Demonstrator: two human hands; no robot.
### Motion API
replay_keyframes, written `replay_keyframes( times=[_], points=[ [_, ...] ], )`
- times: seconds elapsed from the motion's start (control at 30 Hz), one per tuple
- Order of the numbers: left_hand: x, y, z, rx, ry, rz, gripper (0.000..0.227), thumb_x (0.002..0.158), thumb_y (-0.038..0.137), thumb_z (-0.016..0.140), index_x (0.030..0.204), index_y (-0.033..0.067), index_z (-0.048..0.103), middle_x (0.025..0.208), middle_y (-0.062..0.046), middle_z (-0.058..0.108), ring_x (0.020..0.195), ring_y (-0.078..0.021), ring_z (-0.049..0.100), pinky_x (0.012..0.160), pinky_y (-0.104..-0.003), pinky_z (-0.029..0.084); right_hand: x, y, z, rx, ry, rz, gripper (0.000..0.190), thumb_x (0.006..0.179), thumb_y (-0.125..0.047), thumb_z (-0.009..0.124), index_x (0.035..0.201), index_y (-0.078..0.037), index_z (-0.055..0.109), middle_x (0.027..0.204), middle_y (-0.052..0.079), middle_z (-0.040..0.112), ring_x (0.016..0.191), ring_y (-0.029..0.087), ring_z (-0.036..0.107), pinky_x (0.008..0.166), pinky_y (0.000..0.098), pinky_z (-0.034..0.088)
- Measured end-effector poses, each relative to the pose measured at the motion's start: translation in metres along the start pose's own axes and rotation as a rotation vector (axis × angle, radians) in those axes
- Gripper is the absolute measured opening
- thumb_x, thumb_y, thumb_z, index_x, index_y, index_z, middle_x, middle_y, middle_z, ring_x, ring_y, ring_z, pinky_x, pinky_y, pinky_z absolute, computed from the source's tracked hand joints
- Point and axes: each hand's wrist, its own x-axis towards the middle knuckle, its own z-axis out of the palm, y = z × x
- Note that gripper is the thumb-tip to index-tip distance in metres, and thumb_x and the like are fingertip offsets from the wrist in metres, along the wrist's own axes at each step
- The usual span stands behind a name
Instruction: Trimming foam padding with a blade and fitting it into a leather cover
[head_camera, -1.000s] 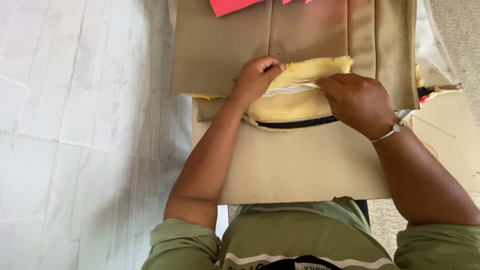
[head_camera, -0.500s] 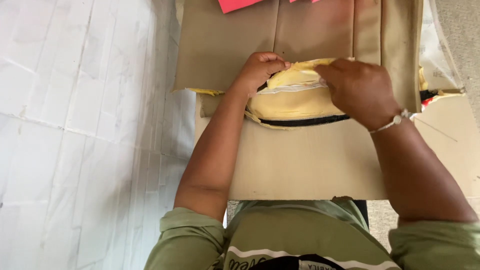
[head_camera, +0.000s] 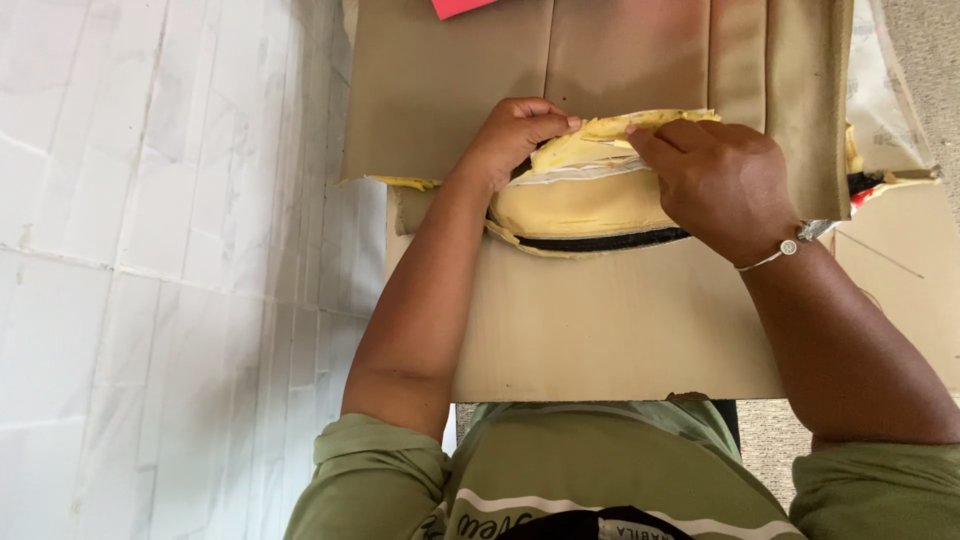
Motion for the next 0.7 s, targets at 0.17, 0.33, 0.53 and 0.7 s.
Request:
replay_keyframes(
  times=[0.17,0.33,0.53,0.7],
  points=[
    [0.004,-0.004,-0.002,-0.026,-0.026,-0.01,0.014,0.075,0.019,0.086,0.08,0.0088,0.077,0.07,0.001,0.071,0.065,-0.0091,0.06,0.059,-0.025,0.045,0.001,-0.002,-0.003,-0.066,-0.016,-0.004,0.044,0.088,-0.01,0.066,0.124,-0.03,0.081,0.102,-0.012,0.075,0.079,0.014,0.07,0.063,0.0283,0.053],
    [0.004,-0.005,0.001,-0.002,-0.003,0.047,0.014,0.076,0.02,0.085,0.08,0.0089,0.078,0.068,0.003,0.069,0.064,-0.0071,0.057,0.058,-0.024,0.042,0.002,-0.001,-0.008,-0.057,-0.09,0.018,0.043,0.084,-0.013,0.066,0.122,-0.029,0.078,0.1,-0.009,0.073,0.076,0.016,0.07,0.06,0.0306,0.051],
    [-0.005,0.004,0.004,-0.036,0.01,-0.001,0.014,0.075,0.018,0.085,0.08,0.0073,0.078,0.07,0.0,0.071,0.064,-0.0098,0.061,0.059,-0.026,0.046,0.0,0.003,-0.015,-0.067,-0.108,0.041,0.04,0.084,-0.011,0.068,0.116,-0.032,0.078,0.092,-0.009,0.07,0.068,0.015,0.065,0.052,0.0292,0.045],
    [0.0,-0.005,-0.001,0.003,-0.028,0.025,0.014,0.076,0.021,0.085,0.079,0.0101,0.077,0.069,0.003,0.068,0.065,-0.0073,0.057,0.059,-0.024,0.042,0.004,-0.001,-0.018,-0.049,-0.161,0.053,0.032,0.092,-0.019,0.068,0.119,-0.032,0.076,0.1,-0.009,0.075,0.071,0.018,0.069,0.052,0.0326,0.049]
  ],
)
